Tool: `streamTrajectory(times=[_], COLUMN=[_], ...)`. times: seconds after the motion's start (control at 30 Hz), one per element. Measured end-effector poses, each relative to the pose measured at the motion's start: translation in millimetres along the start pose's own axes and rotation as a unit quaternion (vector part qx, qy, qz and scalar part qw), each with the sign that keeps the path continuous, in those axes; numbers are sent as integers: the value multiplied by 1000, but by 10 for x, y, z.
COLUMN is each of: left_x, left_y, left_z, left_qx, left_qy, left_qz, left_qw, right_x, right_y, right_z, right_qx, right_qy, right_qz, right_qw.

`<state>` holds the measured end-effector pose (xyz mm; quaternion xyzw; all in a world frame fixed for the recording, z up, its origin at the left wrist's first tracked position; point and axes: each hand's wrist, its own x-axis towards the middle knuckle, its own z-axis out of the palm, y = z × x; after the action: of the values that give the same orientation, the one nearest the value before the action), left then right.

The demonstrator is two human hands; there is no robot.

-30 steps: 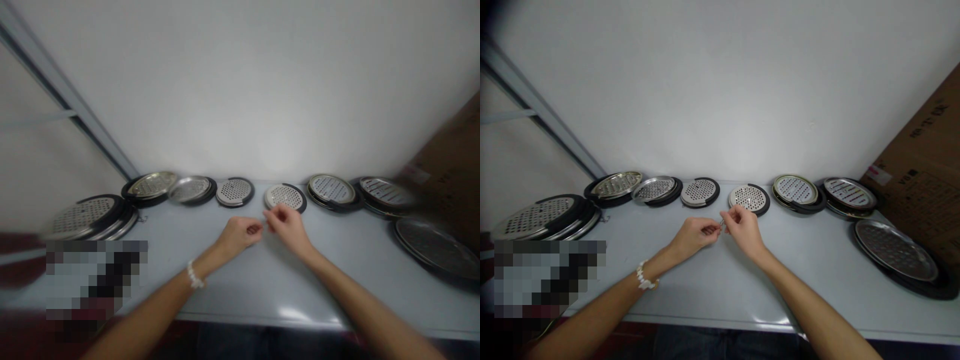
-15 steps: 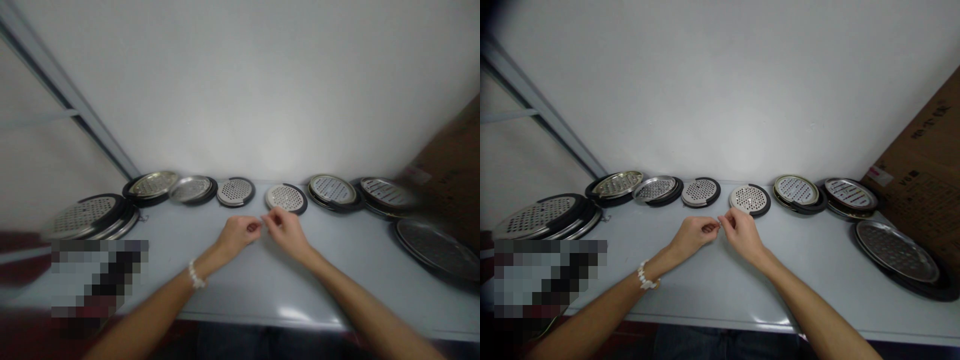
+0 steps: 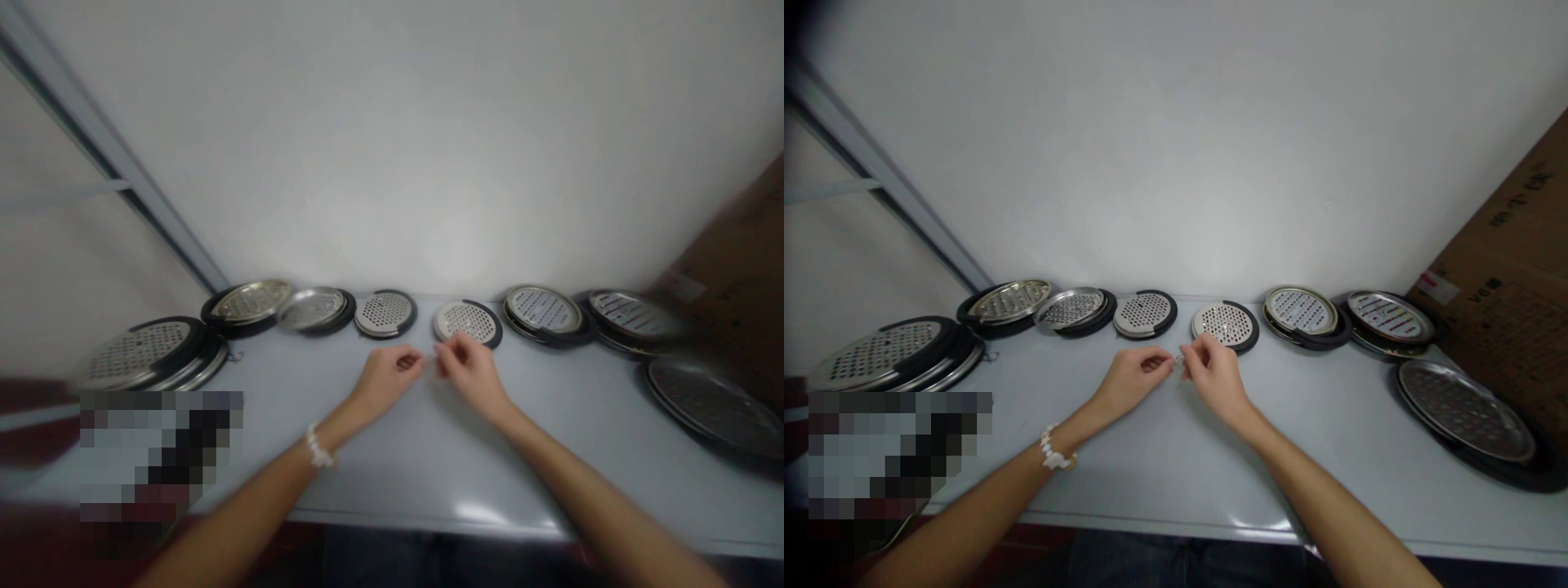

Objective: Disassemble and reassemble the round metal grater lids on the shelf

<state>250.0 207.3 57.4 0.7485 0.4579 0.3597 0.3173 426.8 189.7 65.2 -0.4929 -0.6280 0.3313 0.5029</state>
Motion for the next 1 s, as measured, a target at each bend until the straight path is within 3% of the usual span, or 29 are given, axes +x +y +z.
streamTrajectory(times=[0.1, 0.3, 0.6, 1.0], left_x=[27, 31, 23, 24], left_y=[18, 50, 20, -10], left_z=[-19, -39, -15, -18], left_qx=[-103, -255, -250, -246], left_qy=[0, -66, -93, -78], left_qz=[-31, -84, -63, -16], left_qw=[994, 961, 962, 966], right_x=[58, 109, 94, 85], right_y=[-4, 50, 48, 18], right_z=[-31, -45, -31, -57], right_qx=[105, 261, 341, 330], right_qy=[7, -24, -45, -94], right_qz=[48, 156, 213, 211], right_qw=[993, 952, 914, 915])
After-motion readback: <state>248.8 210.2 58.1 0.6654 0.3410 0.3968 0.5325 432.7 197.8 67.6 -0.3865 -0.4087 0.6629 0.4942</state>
